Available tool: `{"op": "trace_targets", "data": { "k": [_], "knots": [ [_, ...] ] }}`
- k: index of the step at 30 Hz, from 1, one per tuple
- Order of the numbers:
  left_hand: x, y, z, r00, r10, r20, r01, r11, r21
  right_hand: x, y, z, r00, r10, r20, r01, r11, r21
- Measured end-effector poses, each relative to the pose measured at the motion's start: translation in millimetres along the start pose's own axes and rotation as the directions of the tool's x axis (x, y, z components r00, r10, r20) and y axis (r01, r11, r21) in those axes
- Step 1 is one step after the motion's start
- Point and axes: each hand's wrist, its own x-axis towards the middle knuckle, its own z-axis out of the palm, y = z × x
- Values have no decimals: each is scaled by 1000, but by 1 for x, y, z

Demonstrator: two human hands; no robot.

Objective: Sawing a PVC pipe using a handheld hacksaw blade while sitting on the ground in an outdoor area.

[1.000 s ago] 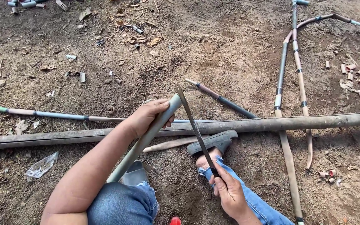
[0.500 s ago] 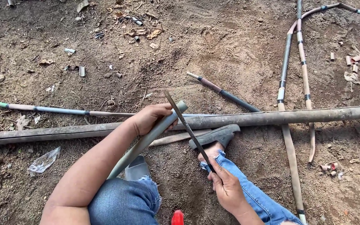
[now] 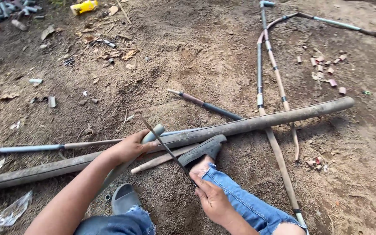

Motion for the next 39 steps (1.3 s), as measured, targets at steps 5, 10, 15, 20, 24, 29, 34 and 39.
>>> {"op": "trace_targets", "data": {
  "k": [5, 10, 15, 20, 24, 29, 34, 39],
  "knots": [
    [-11, 2, -10, 999, -39, -15, 34, 969, -243, 4, 7, 9, 995, -95, -27, 95, 996, 1],
    [-13, 6, -18, 994, -84, -74, 39, 876, -481, 1, 16, 9, 995, -98, -10, 98, 995, -9],
    [-14, 13, -6, 991, -46, 125, 61, 991, -122, 9, 7, 3, 998, -67, -14, 67, 998, -14],
    [-13, 17, -11, 998, -60, -2, 59, 988, -145, 2, 17, 7, 994, -112, -21, 112, 993, 36],
    [-8, 13, -4, 994, 9, -107, 2, 995, 100, 1, 21, 3, 997, -71, -4, 70, 988, 137],
    [-6, 27, 2, 995, 22, -98, 11, 947, 322, 6, 9, -5, 998, 54, 19, -55, 995, 88],
    [0, 17, 3, 992, 9, -122, 30, 949, 314, -1, 11, -2, 994, 104, 24, -106, 989, 103],
    [-3, 23, 5, 997, 13, -70, 12, 934, 356, 7, 8, -1, 995, 95, 43, -99, 990, 103]
  ]
}}
